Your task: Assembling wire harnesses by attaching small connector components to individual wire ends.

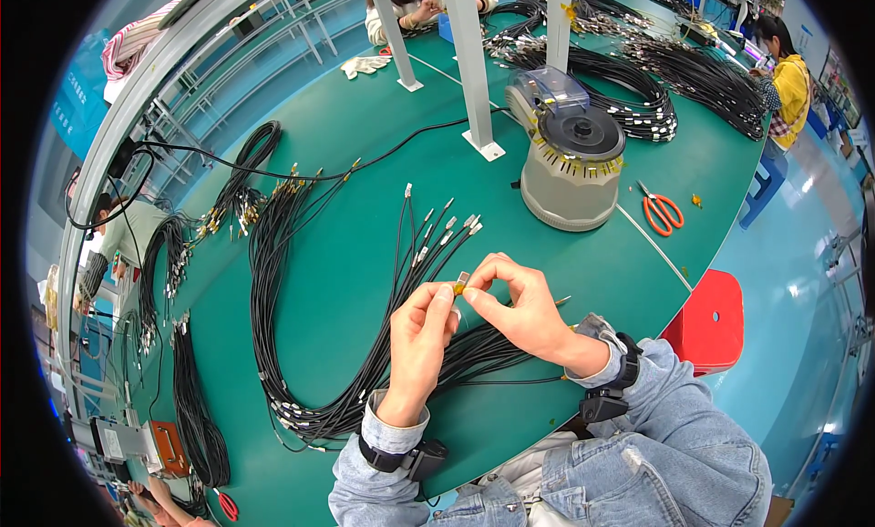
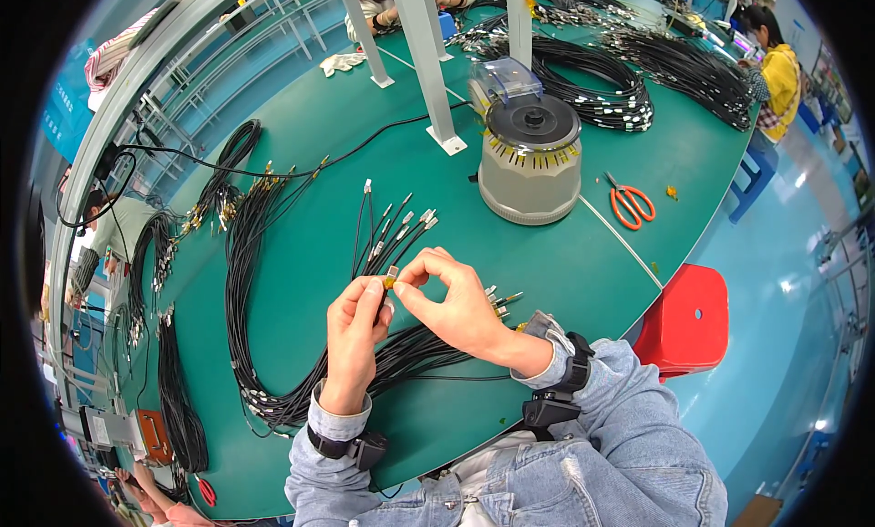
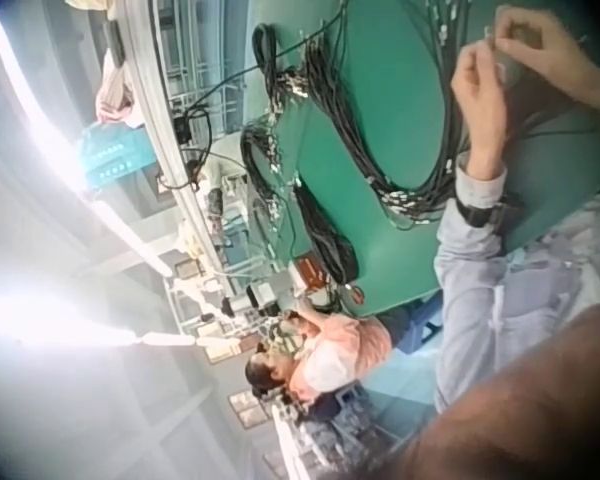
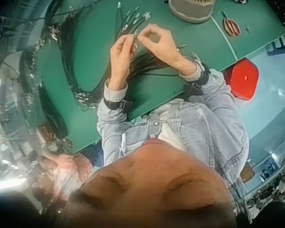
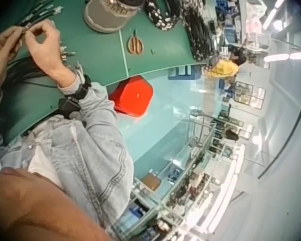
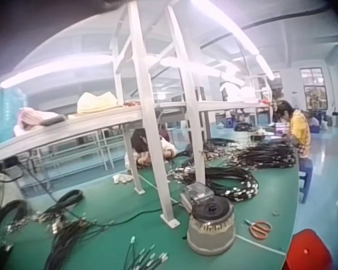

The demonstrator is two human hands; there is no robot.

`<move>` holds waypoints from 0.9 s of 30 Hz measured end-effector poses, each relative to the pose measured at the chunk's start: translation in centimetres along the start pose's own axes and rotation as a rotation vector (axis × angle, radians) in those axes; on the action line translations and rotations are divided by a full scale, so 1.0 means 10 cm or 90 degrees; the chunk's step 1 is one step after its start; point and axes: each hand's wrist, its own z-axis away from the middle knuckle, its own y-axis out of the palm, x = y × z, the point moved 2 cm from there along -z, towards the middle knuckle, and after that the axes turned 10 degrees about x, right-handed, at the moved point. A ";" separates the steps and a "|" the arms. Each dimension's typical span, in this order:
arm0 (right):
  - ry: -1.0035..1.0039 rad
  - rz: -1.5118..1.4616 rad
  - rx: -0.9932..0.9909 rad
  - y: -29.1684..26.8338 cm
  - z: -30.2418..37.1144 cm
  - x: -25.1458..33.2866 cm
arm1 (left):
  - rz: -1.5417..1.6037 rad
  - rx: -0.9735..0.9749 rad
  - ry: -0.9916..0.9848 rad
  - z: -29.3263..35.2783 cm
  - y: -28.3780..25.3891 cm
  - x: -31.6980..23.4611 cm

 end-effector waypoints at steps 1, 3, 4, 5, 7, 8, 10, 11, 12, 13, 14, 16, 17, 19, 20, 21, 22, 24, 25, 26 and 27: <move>-0.005 0.004 0.002 0.00 0.00 0.01 | -0.004 -0.002 0.012 0.00 0.00 0.01; -0.014 0.013 0.007 -0.01 0.00 0.02 | -0.009 0.003 0.017 -0.01 -0.01 0.03; -0.014 0.013 0.007 -0.01 0.00 0.02 | -0.014 0.008 0.022 -0.01 -0.01 0.03; -0.016 0.009 0.007 -0.01 0.00 0.02 | -0.019 0.014 0.027 -0.01 -0.02 0.04; -0.021 -0.001 0.008 -0.01 0.00 0.03 | -0.017 0.016 0.025 -0.01 -0.02 0.04; -0.021 -0.001 0.009 -0.01 0.00 0.03 | -0.016 0.020 0.023 -0.01 -0.01 0.03; -0.022 -0.008 0.010 -0.01 0.00 0.04 | -0.014 0.022 0.021 0.00 -0.01 0.03; -0.023 -0.012 0.010 -0.01 0.00 0.04 | -0.013 0.024 0.018 0.00 -0.01 0.03; -0.023 -0.012 0.011 -0.02 0.01 0.04 | -0.012 0.026 0.016 0.00 -0.01 0.02; -0.023 -0.009 0.017 -0.02 0.01 0.04 | -0.012 0.028 0.014 0.00 -0.01 0.02; -0.023 -0.006 0.023 -0.03 0.01 0.04 | -0.011 0.027 0.015 0.00 -0.01 0.02; -0.024 -0.004 0.029 -0.03 0.02 0.04 | -0.026 0.027 0.039 0.00 -0.01 0.03; -0.035 0.010 0.028 -0.03 0.02 0.05 | -0.033 0.027 0.051 0.00 -0.01 0.03; -0.058 0.038 0.025 -0.04 0.02 0.07 | -0.042 0.018 0.061 -0.01 -0.01 0.02; -0.058 0.038 0.026 -0.03 0.02 0.07 | -0.051 0.009 0.071 -0.01 -0.02 0.02; -0.060 0.041 0.029 -0.03 0.02 0.08 | -0.060 0.001 0.082 -0.01 -0.02 0.01; -0.060 0.043 0.030 -0.03 0.02 0.07 | -0.060 0.001 0.081 -0.01 -0.01 0.01; -0.060 0.046 0.030 -0.03 0.02 0.07 | -0.060 0.007 0.076 -0.01 0.01 0.01; -0.060 0.050 0.030 -0.04 0.01 0.06 | -0.060 0.010 0.074 -0.01 0.01 0.01; -0.059 0.055 0.030 -0.04 0.01 0.06 | -0.060 0.010 0.073 -0.01 0.02 0.01; -0.059 0.058 0.030 -0.04 0.01 0.05 | -0.055 0.013 0.071 0.00 0.02 0.00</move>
